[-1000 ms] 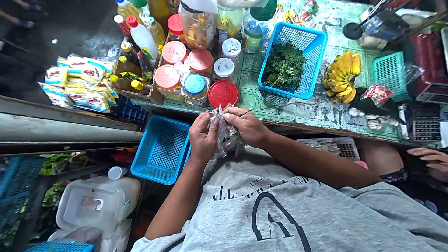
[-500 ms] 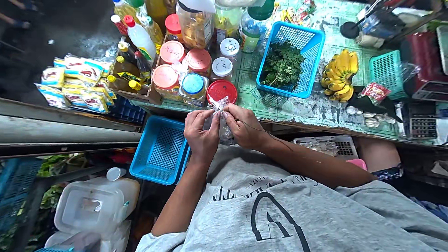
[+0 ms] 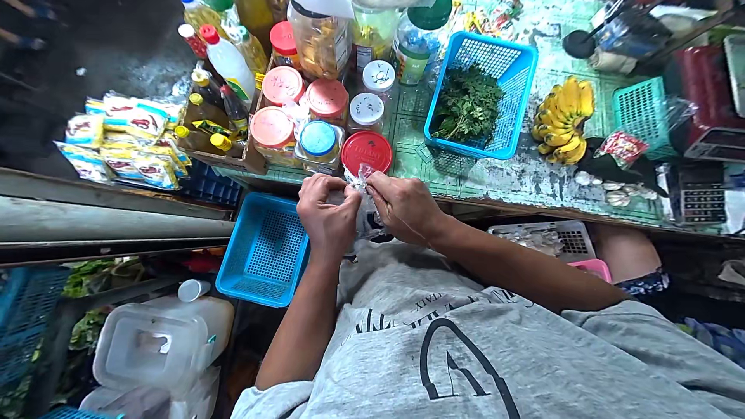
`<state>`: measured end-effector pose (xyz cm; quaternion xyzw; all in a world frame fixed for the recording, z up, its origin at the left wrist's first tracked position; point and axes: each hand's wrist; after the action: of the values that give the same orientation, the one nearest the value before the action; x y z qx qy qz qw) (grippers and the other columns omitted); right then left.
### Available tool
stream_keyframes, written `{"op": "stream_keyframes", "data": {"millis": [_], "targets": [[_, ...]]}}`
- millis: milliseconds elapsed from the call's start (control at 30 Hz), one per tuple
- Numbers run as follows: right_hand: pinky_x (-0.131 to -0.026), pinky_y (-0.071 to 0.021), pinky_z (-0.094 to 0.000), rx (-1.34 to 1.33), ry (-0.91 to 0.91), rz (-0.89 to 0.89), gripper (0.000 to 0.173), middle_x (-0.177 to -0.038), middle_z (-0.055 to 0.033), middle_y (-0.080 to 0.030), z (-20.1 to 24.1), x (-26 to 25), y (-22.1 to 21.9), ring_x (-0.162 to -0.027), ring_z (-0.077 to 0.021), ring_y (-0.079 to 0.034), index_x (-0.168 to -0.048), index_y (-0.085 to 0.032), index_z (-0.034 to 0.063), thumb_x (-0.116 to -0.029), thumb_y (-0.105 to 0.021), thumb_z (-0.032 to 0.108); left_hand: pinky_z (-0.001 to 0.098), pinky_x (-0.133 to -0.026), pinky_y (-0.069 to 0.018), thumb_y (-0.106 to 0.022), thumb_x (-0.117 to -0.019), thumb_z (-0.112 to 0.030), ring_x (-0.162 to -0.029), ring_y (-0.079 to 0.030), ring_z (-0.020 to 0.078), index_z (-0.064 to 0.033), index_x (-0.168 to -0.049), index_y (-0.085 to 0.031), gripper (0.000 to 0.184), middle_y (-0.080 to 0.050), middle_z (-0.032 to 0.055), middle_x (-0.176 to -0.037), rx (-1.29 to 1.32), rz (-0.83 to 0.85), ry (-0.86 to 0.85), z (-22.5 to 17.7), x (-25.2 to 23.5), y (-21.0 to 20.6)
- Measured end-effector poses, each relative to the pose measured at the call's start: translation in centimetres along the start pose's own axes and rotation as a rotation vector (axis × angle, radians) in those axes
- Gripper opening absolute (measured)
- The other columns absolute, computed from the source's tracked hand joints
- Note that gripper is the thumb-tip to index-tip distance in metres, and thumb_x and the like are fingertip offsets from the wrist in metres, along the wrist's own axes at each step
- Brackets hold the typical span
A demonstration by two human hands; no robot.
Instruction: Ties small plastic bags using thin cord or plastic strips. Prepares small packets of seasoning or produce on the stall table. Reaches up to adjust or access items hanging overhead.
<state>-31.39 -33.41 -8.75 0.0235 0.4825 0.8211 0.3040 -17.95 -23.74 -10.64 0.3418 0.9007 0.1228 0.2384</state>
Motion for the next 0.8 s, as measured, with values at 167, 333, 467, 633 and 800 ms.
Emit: {"op": "stream_keyframes", "data": {"millis": [167, 333, 467, 633, 800], "targets": [[-0.059, -0.0546, -0.0388, -0.155, -0.023, 0.101, 0.021, -0.077, -0.0040, -0.065, -0.2, -0.1, 1.0, -0.067, -0.0167, -0.064, -0.098, -0.068, 0.0072, -0.1043, -0.050, 0.015, 0.0253, -0.063, -0.0541, -0.069, -0.0865, -0.008, -0.074, -0.064, 0.0082, -0.0130, -0.081, -0.067, 0.008, -0.067, -0.0021, -0.084, 0.175, 0.072, 0.184, -0.2, 0.0, 1.4], [-0.058, -0.0547, -0.0377, -0.143, -0.059, 0.105, 0.020, -0.076, -0.0032, -0.064, 0.0, 0.1, 0.8, -0.066, -0.0160, -0.064, -0.098, -0.067, 0.0081, -0.1045, -0.050, 0.016, 0.0273, -0.080, -0.0557, -0.070, -0.0887, -0.013, -0.095, -0.065, 0.0083, -0.0128, -0.091, -0.071, 0.003, -0.068, -0.0024, -0.098, 0.026, 0.107, 0.069, -0.1, 0.3, 1.9], [-0.055, -0.0537, -0.0401, -0.047, -0.040, 0.081, 0.017, -0.072, -0.0046, -0.063, -0.1, -0.1, 0.5, -0.063, -0.0194, -0.065, -0.097, -0.067, 0.0073, -0.1032, -0.053, 0.015, 0.0423, -0.096, -0.0486, -0.074, -0.0893, -0.021, -0.107, -0.062, 0.0212, -0.0112, -0.096, -0.076, 0.011, -0.070, 0.0045, -0.105, -0.239, 0.110, -0.143, -0.3, 0.4, 1.7], [-0.050, -0.0511, -0.0417, 0.110, 0.030, 0.050, 0.014, -0.068, -0.0059, -0.061, -0.2, -0.1, 0.1, -0.060, -0.0234, -0.065, -0.091, -0.065, 0.0069, -0.0996, -0.056, 0.013, 0.0470, -0.101, -0.0446, -0.070, -0.0900, -0.020, -0.105, -0.064, 0.0251, -0.0118, -0.087, -0.075, 0.010, -0.073, 0.0047, -0.098, -0.455, 0.094, -0.218, -0.6, -0.3, 0.6], [-0.049, -0.0507, -0.0414, 0.139, 0.086, 0.048, 0.011, -0.069, -0.0059, -0.061, -0.1, -0.4, 0.0, -0.060, -0.0233, -0.064, -0.090, -0.065, 0.0071, -0.0965, -0.057, 0.009, 0.0455, -0.097, -0.0443, -0.070, -0.0865, -0.020, -0.100, -0.063, 0.0227, -0.0120, -0.077, -0.069, 0.012, -0.070, 0.0032, -0.092, -0.346, 0.098, -0.165, 0.0, -1.2, 0.7]]}}
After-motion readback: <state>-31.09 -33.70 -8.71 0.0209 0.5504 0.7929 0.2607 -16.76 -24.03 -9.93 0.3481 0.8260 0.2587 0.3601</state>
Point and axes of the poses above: each hand's wrist, its own x-axis away from the middle knuckle, its own y-axis out of the back of the hand, z = x × y
